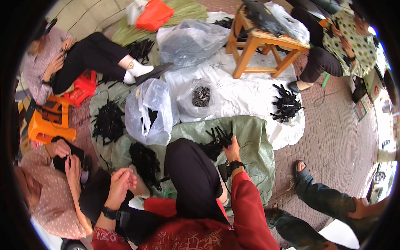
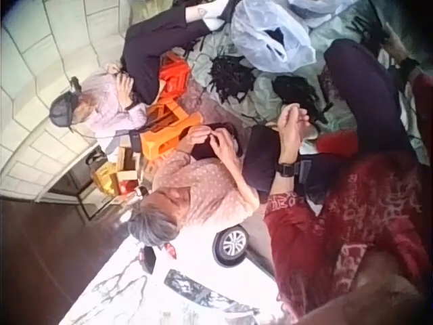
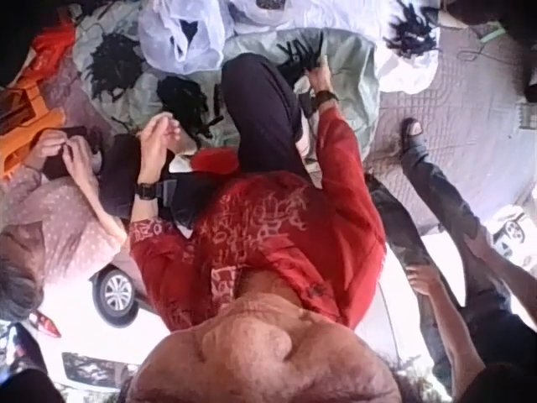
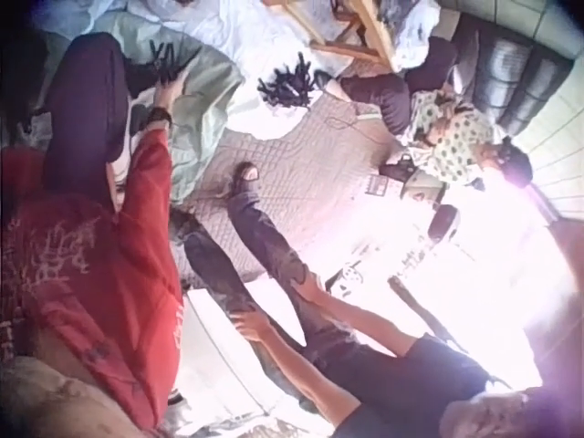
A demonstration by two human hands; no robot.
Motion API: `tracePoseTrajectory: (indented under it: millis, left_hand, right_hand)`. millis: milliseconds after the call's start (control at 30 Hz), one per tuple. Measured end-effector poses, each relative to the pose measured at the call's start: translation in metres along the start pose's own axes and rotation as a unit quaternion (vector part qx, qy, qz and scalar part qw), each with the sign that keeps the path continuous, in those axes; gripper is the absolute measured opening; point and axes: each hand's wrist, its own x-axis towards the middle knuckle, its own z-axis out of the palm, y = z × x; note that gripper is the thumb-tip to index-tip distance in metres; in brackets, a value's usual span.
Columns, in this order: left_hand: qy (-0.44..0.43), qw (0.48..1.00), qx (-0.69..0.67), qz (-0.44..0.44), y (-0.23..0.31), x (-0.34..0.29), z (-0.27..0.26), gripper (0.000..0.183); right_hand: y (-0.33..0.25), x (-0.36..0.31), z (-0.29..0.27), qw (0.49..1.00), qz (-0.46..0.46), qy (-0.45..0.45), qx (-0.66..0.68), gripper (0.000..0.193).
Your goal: Manually assemble small black plastic and metal components, likely for footwear manufacturing.
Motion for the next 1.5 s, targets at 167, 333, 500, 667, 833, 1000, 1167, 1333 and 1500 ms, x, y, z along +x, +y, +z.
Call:
tracePoseTrajectory:
  millis: [167,333,500,667,833,1000,1167,1333,1500]
  left_hand:
    - [-0.009,1.000,-0.002,0.026,-0.002,-0.014,-0.015,0.019]
    - [-0.060,0.996,-0.025,0.063,0.011,-0.016,-0.008,0.018]
    - [-0.102,0.989,-0.053,0.092,0.017,-0.033,-0.010,0.019]
    - [-0.121,0.982,-0.066,0.128,0.026,-0.037,-0.003,0.020]
    - [-0.129,0.976,-0.085,0.151,0.025,-0.035,0.000,0.019]
    - [-0.096,0.976,-0.104,0.166,0.021,-0.042,-0.011,0.018]
    - [-0.017,0.950,-0.193,0.243,0.022,-0.047,-0.032,0.017]
    - [0.025,0.926,-0.244,0.287,0.039,-0.054,-0.037,0.018]
    - [0.034,0.932,-0.251,0.258,0.040,-0.054,-0.034,0.018]
  right_hand:
    - [-0.122,-0.039,0.078,0.960,0.174,0.017,-0.219,0.073]
    - [-0.194,-0.019,0.017,0.987,0.099,-0.066,-0.113,0.051]
    - [-0.366,-0.086,0.085,0.900,0.003,-0.192,-0.392,0.038]
    - [-0.402,-0.143,0.162,0.817,-0.026,-0.325,-0.476,0.038]
    - [-0.390,-0.225,0.198,0.739,0.115,-0.454,-0.484,0.041]
    - [-0.420,-0.322,0.208,0.624,0.296,-0.669,-0.273,0.040]
    - [-0.368,-0.320,0.269,0.647,0.351,-0.675,-0.051,0.038]
    - [-0.177,-0.205,0.324,0.829,0.249,-0.485,-0.126,0.024]
    - [-0.027,-0.143,0.281,0.791,0.290,-0.460,-0.280,0.028]
